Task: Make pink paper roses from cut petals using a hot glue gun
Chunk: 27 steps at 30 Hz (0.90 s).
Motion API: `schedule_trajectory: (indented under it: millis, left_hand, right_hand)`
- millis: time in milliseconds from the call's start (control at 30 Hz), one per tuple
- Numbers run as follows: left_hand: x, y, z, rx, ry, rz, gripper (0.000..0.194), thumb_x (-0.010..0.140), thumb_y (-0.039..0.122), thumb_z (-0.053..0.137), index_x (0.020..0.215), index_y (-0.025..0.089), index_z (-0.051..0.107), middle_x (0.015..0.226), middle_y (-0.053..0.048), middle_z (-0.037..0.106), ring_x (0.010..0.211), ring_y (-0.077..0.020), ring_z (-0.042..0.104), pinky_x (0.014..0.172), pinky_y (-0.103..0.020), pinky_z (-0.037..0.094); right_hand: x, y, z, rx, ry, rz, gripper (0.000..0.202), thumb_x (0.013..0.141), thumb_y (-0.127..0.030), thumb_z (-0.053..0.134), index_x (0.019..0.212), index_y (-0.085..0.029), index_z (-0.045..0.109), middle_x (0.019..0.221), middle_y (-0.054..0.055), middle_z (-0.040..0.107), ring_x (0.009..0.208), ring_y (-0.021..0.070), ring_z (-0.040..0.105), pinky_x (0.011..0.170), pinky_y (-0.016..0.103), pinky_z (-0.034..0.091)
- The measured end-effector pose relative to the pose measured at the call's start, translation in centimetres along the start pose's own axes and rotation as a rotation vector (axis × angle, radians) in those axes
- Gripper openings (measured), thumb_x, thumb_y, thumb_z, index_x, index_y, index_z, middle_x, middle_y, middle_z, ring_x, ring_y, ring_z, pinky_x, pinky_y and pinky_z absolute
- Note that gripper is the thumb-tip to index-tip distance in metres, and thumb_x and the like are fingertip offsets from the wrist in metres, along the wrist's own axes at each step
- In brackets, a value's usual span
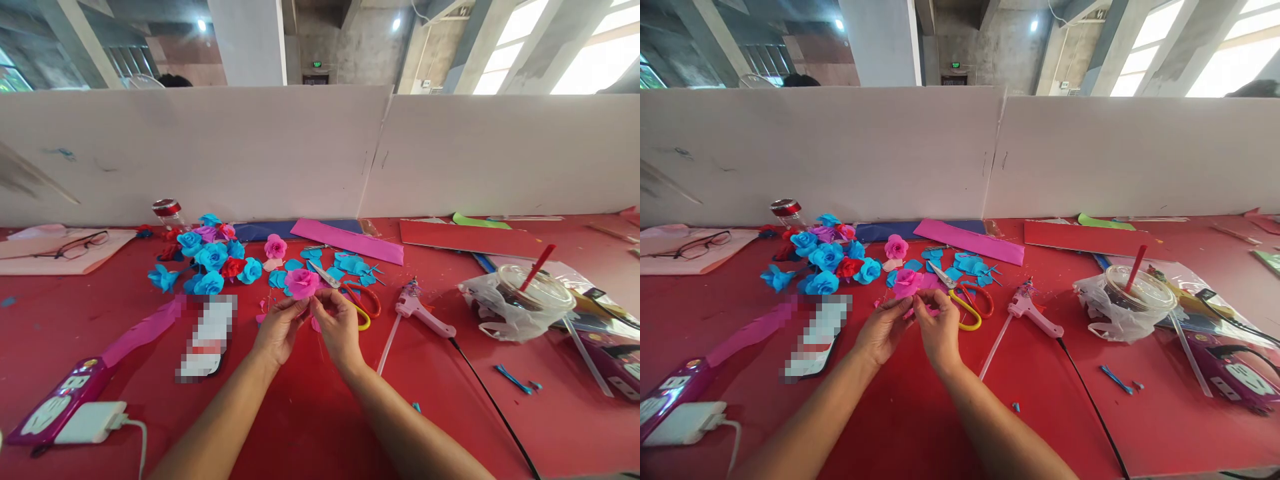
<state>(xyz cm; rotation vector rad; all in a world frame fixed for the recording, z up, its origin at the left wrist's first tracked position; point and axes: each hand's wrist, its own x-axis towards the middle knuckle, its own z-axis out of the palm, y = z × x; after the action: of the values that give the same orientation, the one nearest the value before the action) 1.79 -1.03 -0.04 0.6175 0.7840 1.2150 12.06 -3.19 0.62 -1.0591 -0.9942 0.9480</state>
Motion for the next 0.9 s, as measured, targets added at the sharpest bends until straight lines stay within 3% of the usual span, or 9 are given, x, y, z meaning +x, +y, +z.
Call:
schedule_trajectory:
  millis: [167, 367, 533, 667, 900]
  left_hand:
    - [-0.7, 0.6, 0.4, 0.147, -0.032, 0.185, 0.013, 0.058, 0.023, 0.080, 0.068, 0.017, 0.074, 0.067, -0.002, 0.070, 0.074, -0.0185, 0.061, 0.072, -0.031, 0.046]
    - [-1.1, 1.1, 0.4, 0.201, -0.012, 0.352, 0.012, 0.065, 0.023, 0.074, 0.077, 0.021, 0.074, 0.071, 0.000, 0.069, 0.078, -0.0187, 0.060, 0.070, -0.029, 0.045]
    - [-1.0, 0.9, 0.3, 0.269, 0.043, 0.397, 0.010, 0.068, 0.024, 0.071, 0.077, 0.021, 0.071, 0.072, -0.001, 0.068, 0.072, -0.0162, 0.057, 0.067, -0.028, 0.045]
    - [-0.9, 0.8, 0.2, 0.314, 0.116, 0.404, 0.006, 0.066, 0.026, 0.072, 0.068, 0.023, 0.067, 0.065, 0.000, 0.062, 0.064, -0.0156, 0.051, 0.060, -0.026, 0.042]
    - [-0.9, 0.9, 0.3, 0.452, 0.071, 0.486, 0.018, 0.071, 0.030, 0.067, 0.058, 0.020, 0.060, 0.057, 0.002, 0.053, 0.060, -0.0136, 0.041, 0.058, -0.025, 0.037]
  right_hand:
    - [-0.4, -1.0, -0.5, -0.144, -0.049, -0.250, 0.007, 0.079, -0.021, 0.060, 0.081, -0.019, 0.067, 0.079, 0.003, 0.064, 0.075, 0.0168, 0.056, 0.071, 0.030, 0.044]
    - [-1.2, -1.9, -0.6, -0.229, -0.187, -0.438, 0.024, 0.081, -0.012, 0.055, 0.096, -0.023, 0.070, 0.089, 0.006, 0.063, 0.081, 0.0187, 0.057, 0.072, 0.032, 0.045]
    - [-1.3, -1.7, -0.7, -0.081, -0.152, -0.354, 0.020, 0.083, -0.016, 0.055, 0.092, -0.024, 0.071, 0.082, 0.004, 0.063, 0.079, 0.0179, 0.057, 0.071, 0.030, 0.045]
    - [-0.5, -1.7, -1.3, 0.131, -0.169, -0.099, 0.015, 0.084, -0.025, 0.057, 0.088, -0.023, 0.071, 0.076, 0.002, 0.063, 0.073, 0.0159, 0.055, 0.068, 0.028, 0.042]
    - [0.3, -2.3, -1.3, 0.357, -0.255, 0.050, 0.025, 0.085, -0.038, 0.057, 0.069, -0.019, 0.066, 0.065, 0.001, 0.057, 0.065, 0.0146, 0.049, 0.064, 0.027, 0.039]
